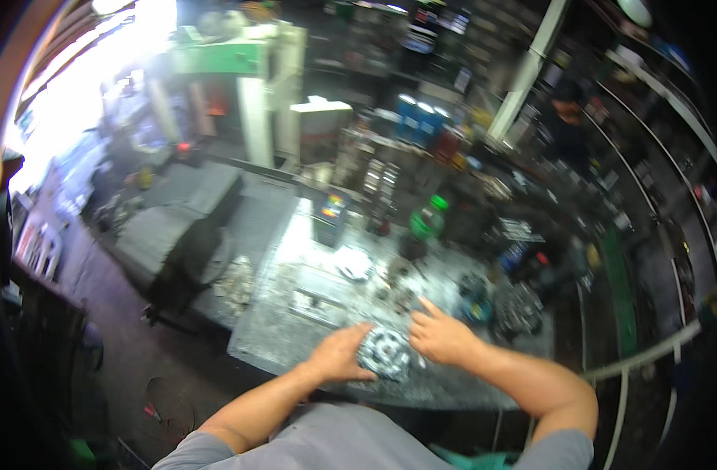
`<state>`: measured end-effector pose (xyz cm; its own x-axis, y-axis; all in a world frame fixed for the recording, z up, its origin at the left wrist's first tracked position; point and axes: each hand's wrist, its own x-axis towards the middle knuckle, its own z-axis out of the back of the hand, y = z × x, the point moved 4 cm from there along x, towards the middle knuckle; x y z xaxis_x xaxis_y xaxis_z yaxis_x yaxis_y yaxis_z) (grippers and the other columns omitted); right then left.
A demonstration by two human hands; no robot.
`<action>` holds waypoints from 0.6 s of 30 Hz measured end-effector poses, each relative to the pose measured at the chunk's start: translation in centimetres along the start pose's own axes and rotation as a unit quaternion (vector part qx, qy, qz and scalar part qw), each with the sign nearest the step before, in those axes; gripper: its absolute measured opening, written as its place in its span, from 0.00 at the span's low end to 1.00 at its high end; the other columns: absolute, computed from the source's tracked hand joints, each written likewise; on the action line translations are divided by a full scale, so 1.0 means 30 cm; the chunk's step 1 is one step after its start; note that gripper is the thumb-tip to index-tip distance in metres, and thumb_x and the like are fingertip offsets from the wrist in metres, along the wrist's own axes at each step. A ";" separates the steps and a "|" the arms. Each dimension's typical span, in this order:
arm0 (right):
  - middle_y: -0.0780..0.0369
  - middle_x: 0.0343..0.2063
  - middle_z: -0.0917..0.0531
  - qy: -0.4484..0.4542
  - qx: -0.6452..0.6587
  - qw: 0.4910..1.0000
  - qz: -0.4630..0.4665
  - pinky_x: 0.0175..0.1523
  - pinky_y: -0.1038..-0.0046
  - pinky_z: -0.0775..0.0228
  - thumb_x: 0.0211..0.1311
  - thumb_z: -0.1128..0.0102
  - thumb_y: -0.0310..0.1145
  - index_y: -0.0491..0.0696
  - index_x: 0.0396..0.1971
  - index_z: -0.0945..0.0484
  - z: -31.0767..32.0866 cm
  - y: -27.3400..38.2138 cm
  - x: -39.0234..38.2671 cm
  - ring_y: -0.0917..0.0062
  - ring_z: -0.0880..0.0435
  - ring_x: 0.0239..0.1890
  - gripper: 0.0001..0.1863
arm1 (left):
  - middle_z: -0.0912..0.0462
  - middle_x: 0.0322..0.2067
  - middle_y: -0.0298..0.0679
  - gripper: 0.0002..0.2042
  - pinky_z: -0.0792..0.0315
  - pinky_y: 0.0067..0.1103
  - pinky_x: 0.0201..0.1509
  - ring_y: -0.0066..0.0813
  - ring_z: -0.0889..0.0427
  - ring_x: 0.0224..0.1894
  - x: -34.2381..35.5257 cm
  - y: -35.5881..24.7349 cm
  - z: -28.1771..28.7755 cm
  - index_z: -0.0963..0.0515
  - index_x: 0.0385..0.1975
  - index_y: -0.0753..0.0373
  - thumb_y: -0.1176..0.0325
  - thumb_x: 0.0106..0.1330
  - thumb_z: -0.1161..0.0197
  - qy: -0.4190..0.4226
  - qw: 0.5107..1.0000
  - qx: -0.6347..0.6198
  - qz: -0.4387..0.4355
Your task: The person holds a circular metal mechanical part on a workbench and uses a small tool to adjust or clean its surface. The person rotates the part and continues working on different areas while another person briefly walks by in the background.
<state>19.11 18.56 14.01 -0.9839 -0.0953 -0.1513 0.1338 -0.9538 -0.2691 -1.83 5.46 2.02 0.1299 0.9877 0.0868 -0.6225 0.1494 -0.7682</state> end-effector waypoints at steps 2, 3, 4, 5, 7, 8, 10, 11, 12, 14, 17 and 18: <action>0.64 0.34 0.14 0.044 0.054 0.996 -0.061 0.80 0.39 0.31 0.69 0.33 0.38 0.53 0.34 0.15 -0.006 -0.001 0.010 0.65 0.11 0.49 0.06 | 0.23 0.79 0.57 0.62 0.27 0.42 0.85 0.57 0.23 0.81 -0.008 0.001 -0.006 0.34 0.85 0.65 0.47 0.51 0.06 -0.015 1.000 0.011 0.003; 0.57 0.34 0.10 0.175 0.112 0.965 -0.159 0.73 0.42 0.23 0.73 0.33 0.43 0.50 0.36 0.14 -0.036 -0.016 0.001 0.57 0.07 0.47 0.11 | 0.24 0.80 0.58 0.62 0.27 0.42 0.85 0.57 0.23 0.81 -0.009 -0.001 -0.005 0.35 0.86 0.66 0.48 0.52 0.06 -0.024 1.000 0.008 -0.011; 0.47 0.40 0.06 0.251 0.232 0.884 -0.318 0.66 0.42 0.17 0.81 0.36 0.48 0.44 0.44 0.11 -0.066 -0.023 -0.015 0.46 0.05 0.50 0.20 | 0.25 0.80 0.58 0.63 0.27 0.42 0.85 0.58 0.23 0.81 -0.011 -0.003 -0.009 0.36 0.86 0.66 0.49 0.52 0.06 -0.026 0.999 0.005 -0.021; 0.44 0.44 0.06 0.241 0.256 0.874 -0.335 0.65 0.42 0.17 0.84 0.39 0.50 0.42 0.48 0.11 -0.066 -0.020 -0.003 0.43 0.06 0.52 0.23 | 0.25 0.81 0.59 0.63 0.27 0.43 0.85 0.59 0.23 0.81 -0.013 -0.002 -0.011 0.37 0.87 0.66 0.50 0.53 0.06 -0.027 0.999 0.009 -0.020; 0.40 0.48 0.06 0.237 0.284 0.860 -0.350 0.64 0.41 0.17 0.87 0.42 0.51 0.41 0.54 0.10 -0.067 -0.014 0.002 0.40 0.07 0.55 0.26 | 0.27 0.81 0.59 0.63 0.26 0.43 0.85 0.60 0.24 0.81 -0.012 0.007 -0.013 0.39 0.88 0.66 0.51 0.53 0.07 -0.016 1.000 0.002 -0.019; 0.40 0.48 0.06 0.239 0.287 0.860 -0.348 0.65 0.41 0.17 0.87 0.43 0.51 0.41 0.56 0.10 -0.067 -0.014 0.000 0.39 0.07 0.56 0.26 | 0.27 0.82 0.59 0.64 0.26 0.43 0.85 0.61 0.24 0.81 -0.009 0.008 -0.018 0.40 0.88 0.66 0.52 0.53 0.07 -0.009 1.000 -0.011 -0.019; 0.40 0.47 0.06 0.251 0.277 0.860 -0.346 0.65 0.41 0.17 0.86 0.42 0.52 0.40 0.54 0.11 -0.073 -0.018 -0.005 0.40 0.07 0.55 0.26 | 0.28 0.82 0.59 0.65 0.25 0.44 0.84 0.61 0.24 0.80 -0.007 0.011 -0.021 0.41 0.89 0.65 0.53 0.51 0.07 -0.017 0.999 -0.006 -0.030; 0.40 0.47 0.06 0.250 0.266 0.864 -0.346 0.63 0.41 0.17 0.86 0.41 0.52 0.40 0.52 0.11 -0.076 -0.021 -0.007 0.40 0.07 0.55 0.27 | 0.28 0.82 0.59 0.65 0.25 0.44 0.84 0.62 0.23 0.80 -0.008 0.016 -0.024 0.41 0.89 0.66 0.53 0.51 0.07 -0.016 0.999 -0.011 -0.027; 0.40 0.46 0.06 0.250 0.255 0.870 -0.340 0.62 0.41 0.17 0.85 0.40 0.53 0.40 0.50 0.11 -0.076 -0.020 -0.010 0.40 0.07 0.54 0.27 | 0.28 0.82 0.59 0.65 0.25 0.44 0.84 0.62 0.23 0.80 -0.009 0.020 -0.029 0.41 0.88 0.66 0.53 0.51 0.07 -0.013 0.999 -0.016 -0.024; 0.40 0.44 0.06 0.237 0.253 0.878 -0.330 0.60 0.41 0.16 0.84 0.39 0.51 0.40 0.48 0.10 -0.073 -0.023 -0.005 0.39 0.07 0.52 0.25 | 0.28 0.82 0.58 0.65 0.25 0.43 0.83 0.62 0.22 0.79 -0.007 0.029 -0.034 0.40 0.88 0.66 0.53 0.50 0.06 -0.019 0.999 -0.020 -0.030; 0.38 0.43 0.07 0.202 0.273 0.884 -0.321 0.57 0.40 0.16 0.82 0.40 0.45 0.39 0.47 0.09 -0.043 -0.025 0.005 0.37 0.07 0.50 0.22 | 0.27 0.82 0.58 0.65 0.25 0.43 0.83 0.61 0.21 0.78 -0.004 0.033 -0.046 0.40 0.88 0.65 0.54 0.49 0.06 -0.037 0.998 -0.011 -0.043; 0.38 0.43 0.07 0.213 0.252 0.884 -0.331 0.57 0.40 0.15 0.82 0.40 0.45 0.40 0.46 0.09 -0.031 -0.027 0.002 0.38 0.07 0.49 0.22 | 0.27 0.82 0.58 0.65 0.25 0.43 0.83 0.61 0.22 0.78 -0.001 0.038 -0.047 0.40 0.88 0.65 0.54 0.49 0.06 -0.037 0.998 -0.013 -0.041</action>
<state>19.06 19.60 13.33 -0.6785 0.5455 -0.4921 -0.6303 -0.7763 0.0085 -1.46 5.52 0.24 0.1219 0.9731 0.1955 -0.5910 0.2294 -0.7733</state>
